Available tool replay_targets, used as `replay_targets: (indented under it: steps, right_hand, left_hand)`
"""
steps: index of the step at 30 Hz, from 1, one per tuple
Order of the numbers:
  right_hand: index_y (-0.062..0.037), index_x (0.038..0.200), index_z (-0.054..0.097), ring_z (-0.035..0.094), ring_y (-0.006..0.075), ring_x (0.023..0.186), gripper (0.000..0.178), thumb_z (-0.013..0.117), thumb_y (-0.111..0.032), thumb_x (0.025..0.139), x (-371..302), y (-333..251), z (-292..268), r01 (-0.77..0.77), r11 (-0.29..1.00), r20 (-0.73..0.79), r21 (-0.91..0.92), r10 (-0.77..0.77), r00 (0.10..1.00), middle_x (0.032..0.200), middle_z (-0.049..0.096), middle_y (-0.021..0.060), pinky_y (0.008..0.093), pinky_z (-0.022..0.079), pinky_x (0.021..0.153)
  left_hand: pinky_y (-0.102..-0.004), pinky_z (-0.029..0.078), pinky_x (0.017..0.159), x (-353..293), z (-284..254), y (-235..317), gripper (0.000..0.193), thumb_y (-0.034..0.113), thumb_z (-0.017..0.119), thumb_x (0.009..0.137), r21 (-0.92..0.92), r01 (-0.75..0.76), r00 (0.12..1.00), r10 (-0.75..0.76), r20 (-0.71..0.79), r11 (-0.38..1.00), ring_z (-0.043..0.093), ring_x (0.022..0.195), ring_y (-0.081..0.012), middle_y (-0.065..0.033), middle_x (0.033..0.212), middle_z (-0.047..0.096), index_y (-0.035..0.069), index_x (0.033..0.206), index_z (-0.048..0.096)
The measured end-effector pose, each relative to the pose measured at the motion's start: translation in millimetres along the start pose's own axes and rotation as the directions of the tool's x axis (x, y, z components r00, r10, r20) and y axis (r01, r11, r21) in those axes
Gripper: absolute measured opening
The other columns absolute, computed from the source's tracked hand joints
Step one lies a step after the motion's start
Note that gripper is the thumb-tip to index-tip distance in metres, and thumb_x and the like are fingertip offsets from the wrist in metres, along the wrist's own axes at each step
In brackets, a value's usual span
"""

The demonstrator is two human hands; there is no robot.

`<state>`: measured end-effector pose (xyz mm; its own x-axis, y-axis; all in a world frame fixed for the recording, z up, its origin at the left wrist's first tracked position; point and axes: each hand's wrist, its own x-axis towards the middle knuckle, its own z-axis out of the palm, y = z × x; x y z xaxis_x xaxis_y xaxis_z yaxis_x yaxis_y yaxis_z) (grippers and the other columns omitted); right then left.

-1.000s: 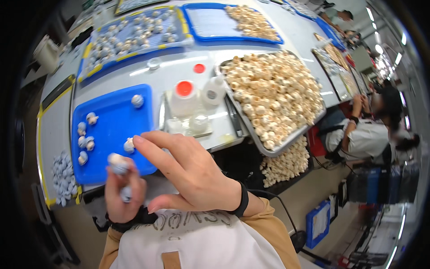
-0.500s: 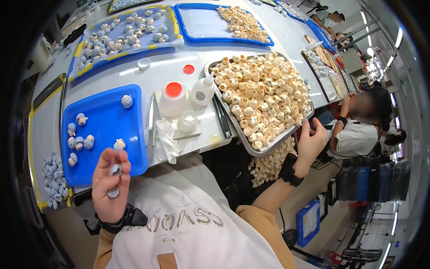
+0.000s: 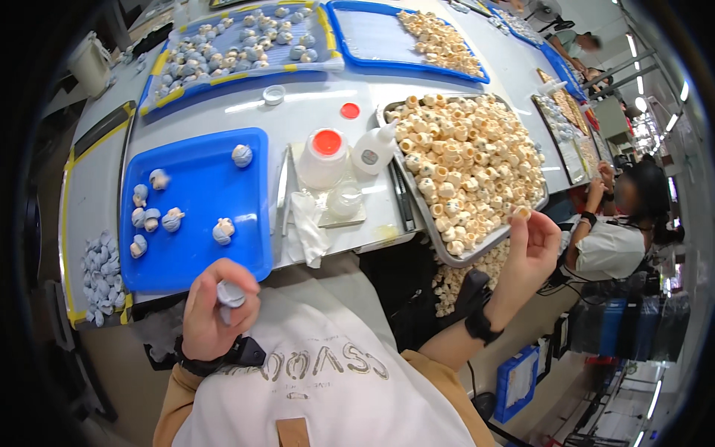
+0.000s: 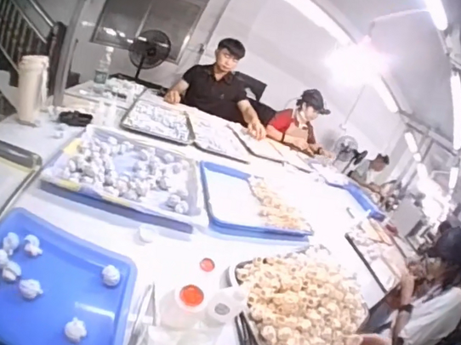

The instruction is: The person repeatedly picks up small white and blue decorative items from a tray, applies a substance from a small bottle to the items, and places them back on the tray. The process is repetitive and involves handling multiple similar items one at a time.

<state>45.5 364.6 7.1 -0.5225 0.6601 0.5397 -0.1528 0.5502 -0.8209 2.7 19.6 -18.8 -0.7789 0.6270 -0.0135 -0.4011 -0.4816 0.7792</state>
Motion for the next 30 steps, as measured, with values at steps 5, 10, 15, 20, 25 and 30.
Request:
replay_targets:
  steps: [5,10,15,20,25,30]
  right_hand:
    - [-0.0010,0.099,0.056,0.058,0.0159,0.078,0.032,0.068,0.005,0.069,-54.1,-69.8,59.2,0.058,0.851,0.498,0.521,-0.359,0.789,0.090,0.060,0.0137,0.0249,0.047,0.066]
    - [-0.0042,0.102,0.065,0.057,0.0174,0.076,0.038,0.063,0.012,0.067,-69.9,-88.5,94.6,0.047,0.876,0.731,0.480,-0.429,0.531,0.097,0.055,0.0117,0.0260,0.048,0.063]
    - [-0.0029,0.096,0.066,0.058,0.0192,0.080,0.030,0.065,0.008,0.068,-75.4,-88.7,104.2,-0.057,0.876,0.767,0.478,-0.385,0.513,0.100,0.052,0.0149,0.0253,0.048,0.066]
    - [-0.0048,0.102,0.065,0.058,0.0175,0.080,0.036,0.064,0.010,0.069,-77.9,-78.5,99.6,-0.017,0.854,0.720,0.520,-0.428,0.547,0.101,0.054,0.0128,0.0260,0.048,0.064]
    - [0.0014,0.095,0.062,0.056,0.0167,0.075,0.031,0.068,0.008,0.065,-56.3,-75.0,93.2,0.079,0.932,0.505,0.354,-0.261,0.822,0.092,0.059,0.0116,0.0266,0.046,0.066]
    - [0.0002,0.091,0.064,0.055,0.0131,0.068,0.025,0.069,0.004,0.067,-36.5,-64.1,93.2,0.177,0.983,0.578,0.045,-0.171,0.798,0.086,0.059,0.0080,0.0241,0.044,0.061]
  left_hand:
    - [-0.0192,0.028,0.046,1.6,4.0,7.2,0.037,0.024,0.034,0.095,0.036,0.078,0.997,-0.079,0.025,0.996,0.034,0.049,-0.0043,-0.0013,0.068,0.046,-0.004,0.115,0.049]
    - [-0.0180,0.033,0.049,1.1,8.9,8.7,0.032,0.012,0.045,0.091,0.061,0.184,0.983,-0.185,0.015,0.981,0.039,0.053,-0.0036,-0.0031,0.090,0.051,-0.002,0.119,0.044]
    - [-0.0160,0.035,0.049,-1.3,0.2,-1.7,0.031,0.014,0.047,0.092,0.079,0.097,0.995,-0.100,0.022,0.992,0.040,0.051,-0.0029,-0.0066,0.094,0.057,-0.002,0.118,0.045]
    - [-0.0158,0.033,0.047,-0.4,4.7,4.3,0.034,0.020,0.044,0.094,0.079,0.087,0.996,-0.086,-0.020,0.993,0.039,0.048,-0.0031,-0.0098,0.089,0.060,-0.003,0.119,0.045]
    - [-0.0170,0.031,0.043,2.2,8.6,7.4,0.035,0.023,0.040,0.095,0.038,-0.002,0.995,0.006,-0.103,0.999,0.039,0.045,-0.0041,-0.0100,0.083,0.059,-0.002,0.119,0.045]
    - [-0.0173,0.030,0.044,-1.2,-0.1,1.5,0.033,0.018,0.038,0.094,-0.015,-0.006,0.998,0.005,-0.070,1.000,0.037,0.044,-0.0045,-0.0077,0.075,0.056,-0.002,0.120,0.043]
